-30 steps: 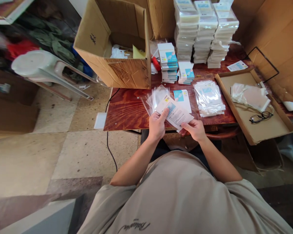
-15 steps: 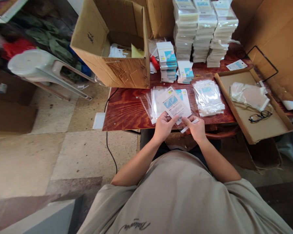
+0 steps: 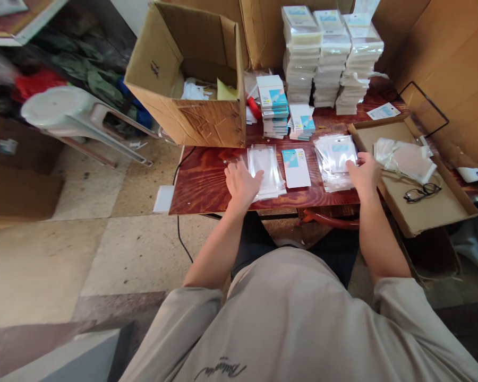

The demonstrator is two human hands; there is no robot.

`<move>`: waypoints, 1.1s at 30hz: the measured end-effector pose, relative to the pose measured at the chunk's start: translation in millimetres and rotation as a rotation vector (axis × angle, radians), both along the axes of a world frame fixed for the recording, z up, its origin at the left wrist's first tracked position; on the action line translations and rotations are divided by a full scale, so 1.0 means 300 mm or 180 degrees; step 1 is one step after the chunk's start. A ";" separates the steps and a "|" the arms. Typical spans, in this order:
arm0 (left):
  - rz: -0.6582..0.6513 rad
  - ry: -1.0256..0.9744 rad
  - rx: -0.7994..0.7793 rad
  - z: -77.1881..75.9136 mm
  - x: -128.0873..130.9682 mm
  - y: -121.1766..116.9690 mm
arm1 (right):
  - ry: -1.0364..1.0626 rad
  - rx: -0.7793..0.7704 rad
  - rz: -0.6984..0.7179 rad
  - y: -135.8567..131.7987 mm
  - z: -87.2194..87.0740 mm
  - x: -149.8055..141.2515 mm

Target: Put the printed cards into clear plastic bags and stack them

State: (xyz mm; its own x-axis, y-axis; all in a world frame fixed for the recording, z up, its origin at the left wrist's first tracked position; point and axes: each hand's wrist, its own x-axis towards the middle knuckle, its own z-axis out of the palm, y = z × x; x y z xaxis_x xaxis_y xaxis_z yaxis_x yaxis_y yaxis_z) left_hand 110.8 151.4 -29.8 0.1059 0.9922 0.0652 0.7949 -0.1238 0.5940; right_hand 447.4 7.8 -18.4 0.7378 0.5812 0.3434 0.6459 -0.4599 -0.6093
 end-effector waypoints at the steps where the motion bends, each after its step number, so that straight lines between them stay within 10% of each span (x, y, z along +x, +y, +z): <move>1: 0.0034 0.0152 -0.0147 -0.005 -0.014 0.029 | -0.0252 -0.0140 -0.0003 0.005 -0.005 -0.007; 7: -0.0164 0.0259 -0.0708 -0.033 -0.057 0.122 | -0.0633 -0.0426 0.2616 0.060 -0.022 -0.253; 10: -0.0308 0.0265 -0.0730 -0.032 -0.066 0.143 | -0.0839 -0.1108 0.3221 0.104 -0.018 -0.324; 18: -0.0645 0.0473 -0.0398 -0.019 -0.089 0.128 | -0.1331 -0.2136 0.3313 0.107 0.060 -0.339; 26: -0.0520 -0.0111 0.0714 -0.054 -0.081 0.095 | -0.1499 -0.2109 0.2939 0.073 0.029 -0.370; 33: -0.0508 -0.0837 -0.0545 -0.046 -0.046 0.112 | -0.1241 -0.1247 0.2669 0.040 -0.034 -0.351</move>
